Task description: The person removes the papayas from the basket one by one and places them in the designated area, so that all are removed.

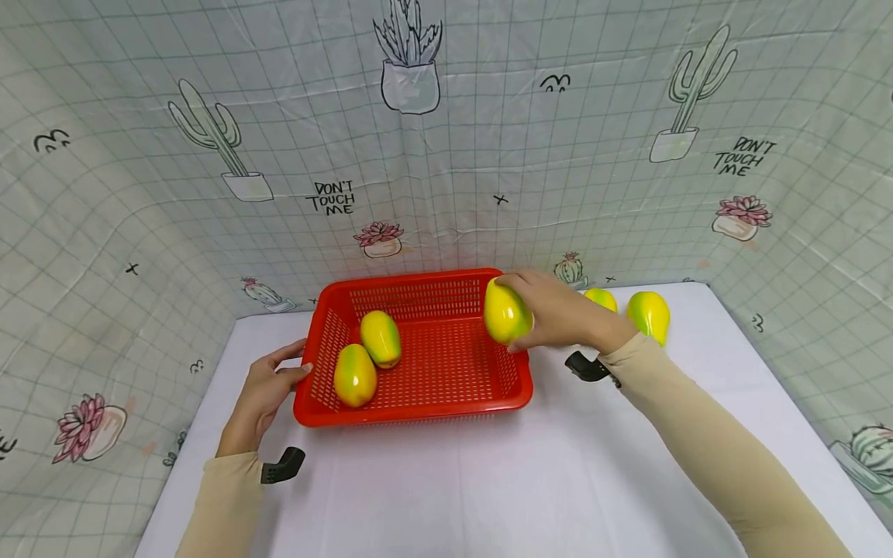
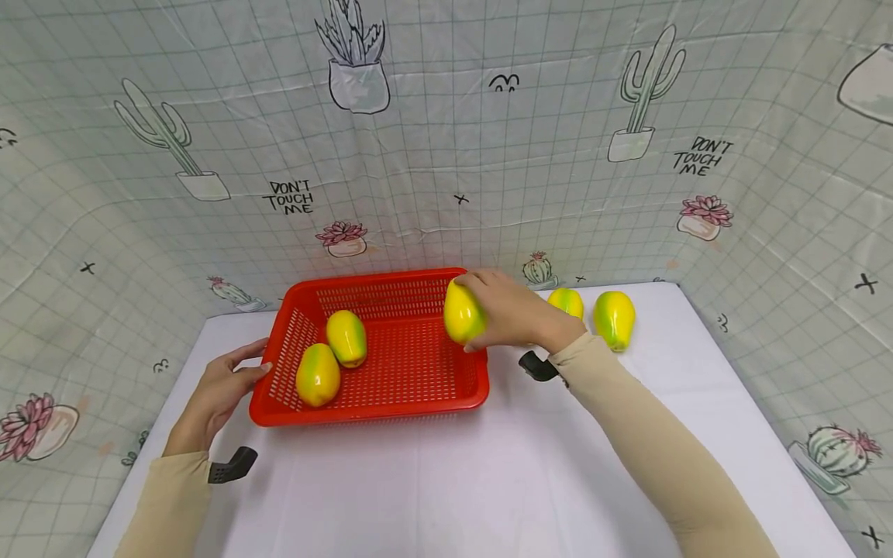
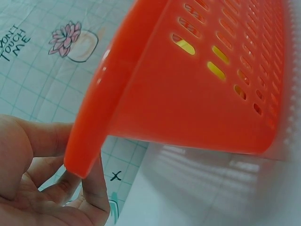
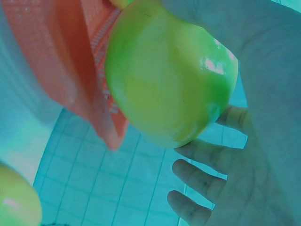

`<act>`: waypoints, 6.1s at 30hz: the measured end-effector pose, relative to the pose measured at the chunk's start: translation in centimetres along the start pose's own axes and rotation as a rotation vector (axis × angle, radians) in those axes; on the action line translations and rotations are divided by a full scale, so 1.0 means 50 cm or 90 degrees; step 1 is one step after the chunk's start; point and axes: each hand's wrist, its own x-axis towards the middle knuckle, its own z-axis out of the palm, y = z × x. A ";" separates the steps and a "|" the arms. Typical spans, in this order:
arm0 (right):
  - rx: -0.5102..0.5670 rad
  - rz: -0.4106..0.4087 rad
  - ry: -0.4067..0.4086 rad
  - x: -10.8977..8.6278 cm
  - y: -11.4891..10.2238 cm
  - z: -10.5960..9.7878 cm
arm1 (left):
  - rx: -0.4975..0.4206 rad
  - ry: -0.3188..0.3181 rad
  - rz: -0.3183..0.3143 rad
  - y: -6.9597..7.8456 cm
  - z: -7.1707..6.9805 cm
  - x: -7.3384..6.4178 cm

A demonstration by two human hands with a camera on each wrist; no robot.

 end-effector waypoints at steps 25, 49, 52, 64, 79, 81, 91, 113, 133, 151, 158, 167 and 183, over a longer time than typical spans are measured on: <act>-0.006 0.047 0.039 -0.127 0.082 0.003 | -0.003 0.004 -0.009 -0.001 0.003 0.001; 0.001 0.060 0.040 -0.187 0.091 0.052 | 0.012 0.003 0.006 0.002 0.002 -0.002; 0.007 0.061 0.044 -0.193 0.092 0.057 | 0.014 0.005 0.002 0.001 0.003 -0.001; 0.001 0.060 0.040 -0.212 0.097 0.081 | 0.017 0.012 -0.003 0.000 0.004 -0.001; -0.024 0.010 0.061 -0.228 0.101 0.115 | 0.012 0.013 -0.005 -0.003 0.004 0.000; -0.025 0.009 0.060 -0.230 0.101 0.118 | 0.011 0.015 -0.006 -0.004 0.004 0.002; -0.039 0.000 0.059 -0.231 0.109 0.130 | 0.007 0.013 -0.003 -0.005 0.003 0.003; -0.046 -0.008 0.054 -0.230 0.122 0.145 | 0.004 0.016 -0.002 -0.004 0.003 0.001; -0.047 0.000 0.032 -0.238 0.120 0.150 | 0.011 0.021 -0.012 -0.003 0.006 -0.001; -0.048 -0.028 0.051 -0.236 0.119 0.152 | 0.011 0.018 -0.001 -0.007 0.006 0.000; -0.052 -0.025 0.040 -0.235 0.111 0.144 | 0.007 0.016 0.005 -0.005 0.004 -0.002; -0.046 -0.007 0.031 -0.232 0.102 0.118 | 0.013 0.015 0.007 -0.003 0.004 -0.001; -0.040 0.010 0.018 -0.212 0.085 0.077 | 0.044 0.008 -0.019 0.006 -0.004 0.007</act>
